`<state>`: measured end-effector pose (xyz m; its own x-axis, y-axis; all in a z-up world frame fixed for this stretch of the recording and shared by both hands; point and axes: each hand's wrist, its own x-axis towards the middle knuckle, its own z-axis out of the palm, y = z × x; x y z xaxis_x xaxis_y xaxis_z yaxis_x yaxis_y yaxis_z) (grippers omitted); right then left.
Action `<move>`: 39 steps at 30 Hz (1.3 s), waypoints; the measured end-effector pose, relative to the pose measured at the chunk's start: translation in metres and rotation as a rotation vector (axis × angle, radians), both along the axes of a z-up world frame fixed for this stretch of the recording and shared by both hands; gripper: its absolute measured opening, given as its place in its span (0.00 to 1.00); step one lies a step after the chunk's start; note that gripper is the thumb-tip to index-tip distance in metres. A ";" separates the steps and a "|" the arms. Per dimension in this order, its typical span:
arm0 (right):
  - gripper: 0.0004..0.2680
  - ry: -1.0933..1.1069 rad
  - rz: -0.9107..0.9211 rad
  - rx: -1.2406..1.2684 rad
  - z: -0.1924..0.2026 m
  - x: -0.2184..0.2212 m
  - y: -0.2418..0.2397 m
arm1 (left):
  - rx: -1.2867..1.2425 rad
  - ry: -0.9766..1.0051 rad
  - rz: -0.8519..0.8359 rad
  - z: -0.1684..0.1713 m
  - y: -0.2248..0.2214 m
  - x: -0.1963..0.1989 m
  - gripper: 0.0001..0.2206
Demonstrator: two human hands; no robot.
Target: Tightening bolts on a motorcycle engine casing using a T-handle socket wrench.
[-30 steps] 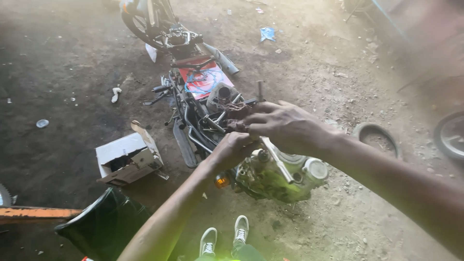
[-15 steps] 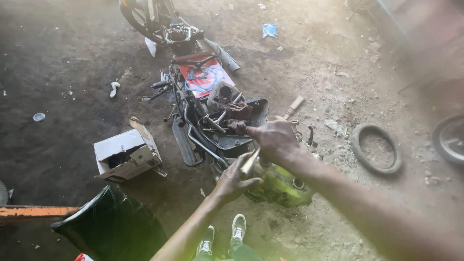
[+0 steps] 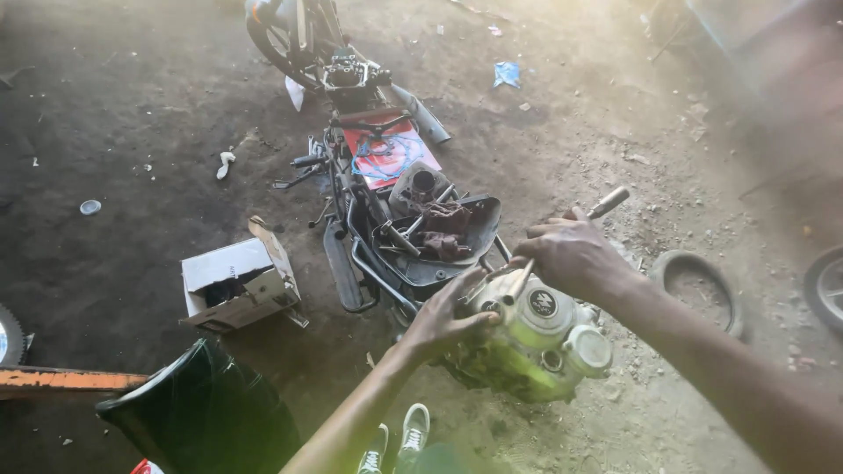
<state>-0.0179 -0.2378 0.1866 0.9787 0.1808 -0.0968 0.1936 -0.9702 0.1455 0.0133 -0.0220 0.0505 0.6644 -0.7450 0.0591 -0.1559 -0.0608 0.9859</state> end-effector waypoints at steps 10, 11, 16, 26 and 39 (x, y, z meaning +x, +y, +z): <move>0.03 -0.113 0.582 -0.031 -0.015 0.020 -0.029 | -0.029 -0.082 0.144 -0.007 -0.032 -0.016 0.41; 0.03 -0.122 0.596 -0.025 -0.010 0.025 -0.030 | -0.021 -0.088 0.158 -0.007 -0.031 -0.015 0.41; 0.01 -0.070 0.668 -0.074 -0.003 0.033 -0.029 | -0.019 -0.103 0.154 -0.019 -0.026 -0.010 0.38; 0.03 -0.113 0.949 0.052 0.001 0.056 -0.022 | 0.050 -0.181 0.115 -0.016 -0.031 -0.007 0.40; 0.09 0.008 0.345 0.034 -0.036 0.048 -0.001 | 0.091 -0.149 0.287 0.003 -0.033 -0.018 0.43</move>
<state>0.0304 -0.2390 0.1502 0.8588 0.5040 -0.0921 0.5118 -0.8519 0.1113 -0.0052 -0.0550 0.0535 0.8371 -0.5353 0.1131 -0.2614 -0.2097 0.9422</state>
